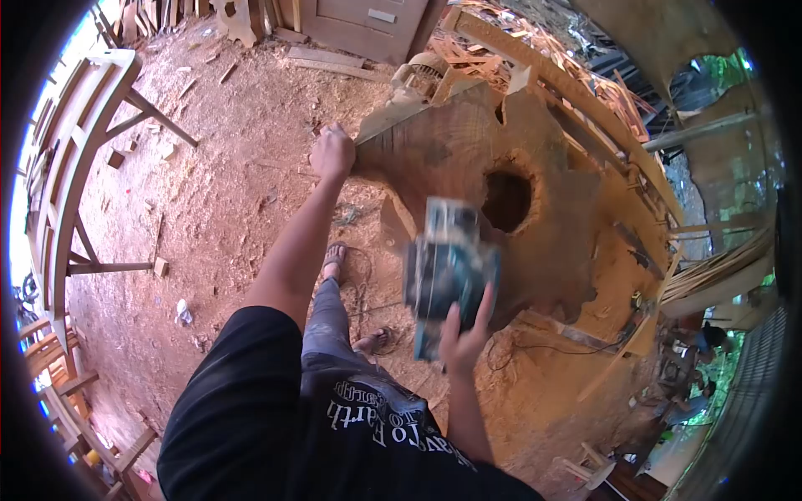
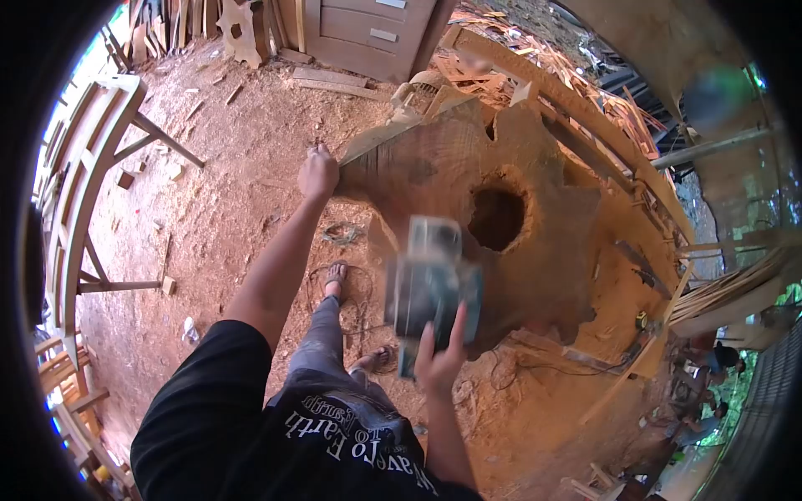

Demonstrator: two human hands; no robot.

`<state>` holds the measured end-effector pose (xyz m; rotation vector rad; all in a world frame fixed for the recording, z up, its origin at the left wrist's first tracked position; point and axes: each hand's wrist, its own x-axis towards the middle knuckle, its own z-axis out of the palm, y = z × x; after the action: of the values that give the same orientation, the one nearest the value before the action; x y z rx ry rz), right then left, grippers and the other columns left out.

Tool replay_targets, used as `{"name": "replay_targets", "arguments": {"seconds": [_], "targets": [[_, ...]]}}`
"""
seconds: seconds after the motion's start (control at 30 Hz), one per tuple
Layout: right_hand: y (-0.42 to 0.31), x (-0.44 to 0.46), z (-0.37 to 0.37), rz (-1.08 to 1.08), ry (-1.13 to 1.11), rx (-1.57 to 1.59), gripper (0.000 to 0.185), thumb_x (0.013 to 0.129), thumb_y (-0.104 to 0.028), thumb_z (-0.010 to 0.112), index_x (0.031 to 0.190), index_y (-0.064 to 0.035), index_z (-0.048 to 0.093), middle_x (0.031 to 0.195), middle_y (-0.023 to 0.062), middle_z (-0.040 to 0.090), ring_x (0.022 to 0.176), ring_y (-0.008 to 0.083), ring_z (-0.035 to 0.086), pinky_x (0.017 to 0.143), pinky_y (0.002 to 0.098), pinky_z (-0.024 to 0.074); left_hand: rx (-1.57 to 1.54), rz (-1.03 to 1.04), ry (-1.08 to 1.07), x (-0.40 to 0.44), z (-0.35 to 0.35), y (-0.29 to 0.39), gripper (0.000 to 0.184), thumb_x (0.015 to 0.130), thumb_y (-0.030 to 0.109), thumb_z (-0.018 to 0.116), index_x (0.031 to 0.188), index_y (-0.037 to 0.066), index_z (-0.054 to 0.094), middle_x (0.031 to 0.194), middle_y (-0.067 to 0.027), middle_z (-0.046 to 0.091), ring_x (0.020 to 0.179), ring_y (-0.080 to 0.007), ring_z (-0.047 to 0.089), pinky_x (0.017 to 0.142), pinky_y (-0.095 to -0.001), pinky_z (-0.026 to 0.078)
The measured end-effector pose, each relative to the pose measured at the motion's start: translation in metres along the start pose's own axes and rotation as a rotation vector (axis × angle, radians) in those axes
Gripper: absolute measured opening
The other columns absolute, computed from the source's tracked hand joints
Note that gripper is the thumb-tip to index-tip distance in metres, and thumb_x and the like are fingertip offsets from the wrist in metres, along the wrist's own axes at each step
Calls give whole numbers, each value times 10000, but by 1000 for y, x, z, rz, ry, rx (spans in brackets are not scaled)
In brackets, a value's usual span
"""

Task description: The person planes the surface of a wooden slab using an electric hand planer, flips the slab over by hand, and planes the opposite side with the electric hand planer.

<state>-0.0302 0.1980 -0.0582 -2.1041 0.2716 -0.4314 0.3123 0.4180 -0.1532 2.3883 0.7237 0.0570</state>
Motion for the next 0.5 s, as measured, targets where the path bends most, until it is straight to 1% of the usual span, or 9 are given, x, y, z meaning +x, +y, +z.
{"name": "replay_targets", "arguments": {"seconds": [0.03, 0.1, 0.13, 0.23, 0.3, 0.37, 0.5], "targets": [[8, -24, -8, -3, -5, -24, 697, 947, -82, 607, 1550, 15, 272, 1411, 247, 501, 921, 220, 652, 780, 327, 549, -11, -2, 12, 0, 1, 1, 550, 1044, 426, 293, 1175, 1, 616, 1106, -267, 695, 1071, -434, 659, 937, -529, 491], [26, -44, -19, 66, -47, -4, 697, 940, -63, 606, 1551, 0, 275, 1358, 222, 530, 659, 128, 589, 585, 277, 516, -12, 3, 22, -1, 3, -1, 550, 1045, 426, 294, 1171, -1, 617, 1103, -266, 697, 1070, -434, 659, 938, -526, 487], [29, -39, -19, 58, -49, -8, 697, 940, -63, 608, 1551, -6, 277, 1349, 217, 535, 625, 114, 569, 551, 268, 501, 4, 13, -3, 0, 2, -2, 547, 1047, 420, 295, 1169, -4, 616, 1103, -264, 698, 1065, -435, 660, 940, -524, 482], [33, 4, -12, -20, -56, -33, 710, 939, -57, 609, 1567, -54, 277, 1291, 162, 569, 605, 97, 549, 519, 264, 487, -16, -4, 6, -2, 0, 1, 551, 1046, 422, 295, 1169, -8, 616, 1102, -263, 698, 1059, -434, 661, 936, -526, 481], [24, 55, 3, -94, -69, -16, 703, 941, -62, 610, 1570, -85, 295, 1219, 130, 612, 595, 93, 538, 510, 265, 483, -1, -11, 17, -1, 3, 0, 549, 1046, 422, 297, 1171, -4, 620, 1102, -254, 701, 1055, -431, 662, 932, -522, 483], [27, 104, 23, -149, -75, -26, 690, 944, -71, 612, 1568, -111, 317, 1163, 119, 642, 589, 90, 530, 505, 263, 483, -8, -12, 29, 0, 4, -2, 547, 1046, 421, 299, 1166, -2, 625, 1098, -251, 703, 1048, -430, 666, 929, -522, 485], [19, 178, 57, -210, -75, -48, 669, 951, -92, 605, 1563, -138, 338, 1166, 128, 648, 592, 94, 547, 486, 273, 485, 3, -20, 3, -1, 2, -1, 542, 1044, 416, 302, 1150, 2, 635, 1076, -253, 707, 1027, -429, 672, 919, -522, 489]]}}
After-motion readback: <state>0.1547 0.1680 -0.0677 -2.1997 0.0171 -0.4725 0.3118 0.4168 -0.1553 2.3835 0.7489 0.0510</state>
